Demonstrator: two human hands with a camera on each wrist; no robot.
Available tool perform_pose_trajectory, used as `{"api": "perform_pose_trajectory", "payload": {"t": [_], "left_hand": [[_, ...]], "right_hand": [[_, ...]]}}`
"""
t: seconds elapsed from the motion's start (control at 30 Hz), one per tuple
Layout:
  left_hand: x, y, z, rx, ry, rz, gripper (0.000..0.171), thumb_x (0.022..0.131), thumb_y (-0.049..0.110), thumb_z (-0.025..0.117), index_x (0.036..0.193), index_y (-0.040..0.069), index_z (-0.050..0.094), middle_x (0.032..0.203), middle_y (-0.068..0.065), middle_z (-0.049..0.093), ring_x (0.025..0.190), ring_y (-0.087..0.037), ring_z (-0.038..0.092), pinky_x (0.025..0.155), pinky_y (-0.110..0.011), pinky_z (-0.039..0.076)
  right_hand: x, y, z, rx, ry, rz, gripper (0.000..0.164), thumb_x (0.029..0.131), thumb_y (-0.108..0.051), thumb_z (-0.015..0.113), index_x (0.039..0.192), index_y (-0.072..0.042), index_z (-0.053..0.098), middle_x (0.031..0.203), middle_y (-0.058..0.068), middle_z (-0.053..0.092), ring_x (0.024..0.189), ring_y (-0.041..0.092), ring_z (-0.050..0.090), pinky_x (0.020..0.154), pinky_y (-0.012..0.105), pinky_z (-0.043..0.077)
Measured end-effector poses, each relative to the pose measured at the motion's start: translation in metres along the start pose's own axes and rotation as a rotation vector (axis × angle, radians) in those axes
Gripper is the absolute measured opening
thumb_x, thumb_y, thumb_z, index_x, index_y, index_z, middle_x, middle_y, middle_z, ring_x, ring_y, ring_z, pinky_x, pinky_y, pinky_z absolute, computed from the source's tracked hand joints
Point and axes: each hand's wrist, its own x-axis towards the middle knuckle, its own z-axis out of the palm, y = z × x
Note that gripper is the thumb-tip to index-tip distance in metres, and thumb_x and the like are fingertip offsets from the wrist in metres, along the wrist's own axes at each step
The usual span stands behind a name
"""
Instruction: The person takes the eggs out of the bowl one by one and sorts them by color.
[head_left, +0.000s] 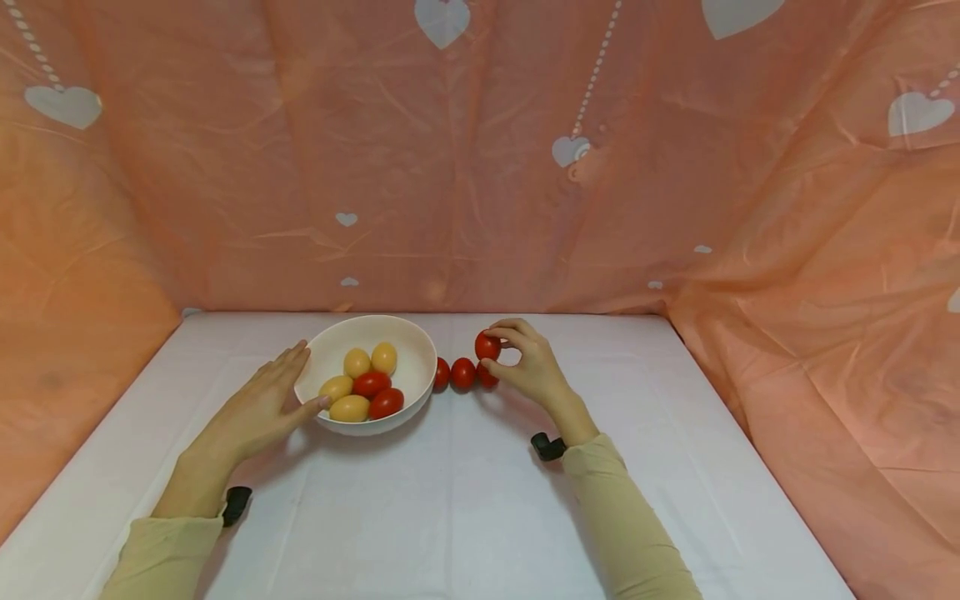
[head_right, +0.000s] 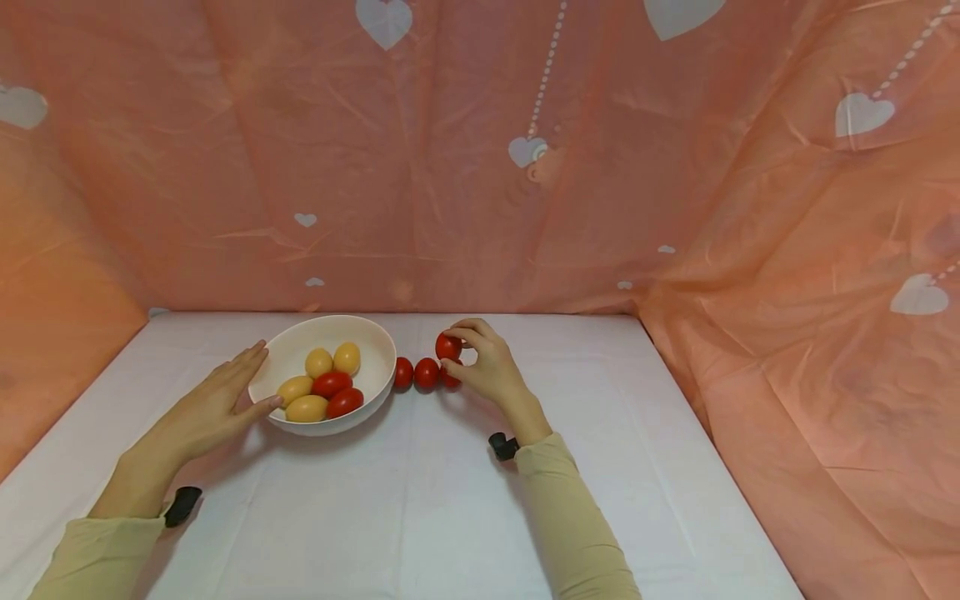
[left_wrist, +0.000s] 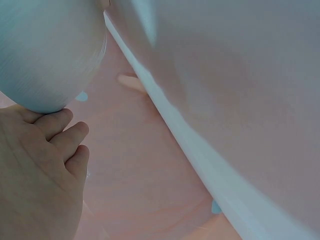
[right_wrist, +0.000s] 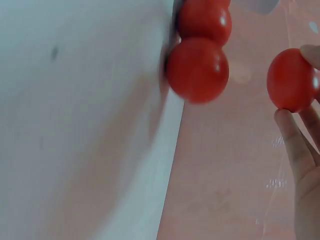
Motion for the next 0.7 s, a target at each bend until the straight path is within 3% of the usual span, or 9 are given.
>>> {"api": "perform_pose_trajectory", "payload": {"t": [0.37, 0.7], "left_hand": [[0.0, 0.0, 0.0, 0.005, -0.001, -0.001, 0.098, 0.099, 0.057, 0.062, 0.16, -0.01, 0.024, 0.17, -0.027, 0.017, 0.154, -0.05, 0.02, 0.125, -0.063, 0.018], [0.001, 0.0, -0.001, 0.003, -0.006, 0.004, 0.099, 0.099, 0.058, 0.062, 0.16, -0.01, 0.023, 0.169, -0.028, 0.016, 0.154, -0.05, 0.019, 0.125, -0.064, 0.018]], "right_hand": [[-0.01, 0.02, -0.023, -0.09, -0.115, 0.198, 0.039, 0.084, -0.004, 0.086, 0.12, 0.002, 0.072, 0.124, 0.013, 0.064, 0.107, 0.028, 0.068, 0.095, 0.037, 0.061], [-0.015, 0.025, -0.034, -0.077, -0.256, 0.369, 0.039, 0.086, -0.004, 0.083, 0.122, 0.004, 0.071, 0.122, 0.017, 0.064, 0.11, 0.034, 0.068, 0.096, 0.042, 0.061]]}}
